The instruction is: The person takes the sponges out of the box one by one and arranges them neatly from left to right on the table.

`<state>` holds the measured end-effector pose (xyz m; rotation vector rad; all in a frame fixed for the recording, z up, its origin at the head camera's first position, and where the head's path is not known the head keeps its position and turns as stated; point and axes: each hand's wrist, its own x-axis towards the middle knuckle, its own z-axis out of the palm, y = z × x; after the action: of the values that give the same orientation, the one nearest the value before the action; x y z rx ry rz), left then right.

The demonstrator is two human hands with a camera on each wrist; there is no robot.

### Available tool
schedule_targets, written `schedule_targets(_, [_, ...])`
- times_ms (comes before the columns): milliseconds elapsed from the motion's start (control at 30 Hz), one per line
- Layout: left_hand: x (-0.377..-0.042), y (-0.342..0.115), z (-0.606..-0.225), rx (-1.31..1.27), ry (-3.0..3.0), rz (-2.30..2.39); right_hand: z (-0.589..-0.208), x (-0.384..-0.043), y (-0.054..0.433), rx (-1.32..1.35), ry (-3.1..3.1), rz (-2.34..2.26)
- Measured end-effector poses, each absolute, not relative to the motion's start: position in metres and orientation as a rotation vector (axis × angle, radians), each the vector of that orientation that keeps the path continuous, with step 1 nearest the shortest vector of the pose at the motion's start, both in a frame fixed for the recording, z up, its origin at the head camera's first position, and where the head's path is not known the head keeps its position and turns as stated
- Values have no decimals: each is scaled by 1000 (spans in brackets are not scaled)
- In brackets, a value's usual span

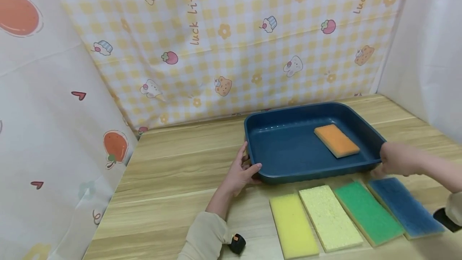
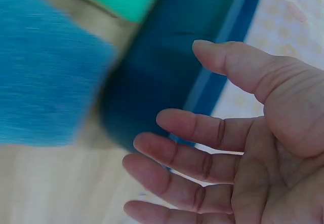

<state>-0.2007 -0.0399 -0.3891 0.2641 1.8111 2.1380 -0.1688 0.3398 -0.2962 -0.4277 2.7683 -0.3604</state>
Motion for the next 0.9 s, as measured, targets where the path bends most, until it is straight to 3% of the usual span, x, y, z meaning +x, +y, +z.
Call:
schedule_targets(333, [-198,-39,-385,260,1806,2137,-263,-201,323,-369,2747,-366])
schedule_targets(900, [-199,-39,-388,263,1792,2157,-252,-247,299,-221,2700,-411])
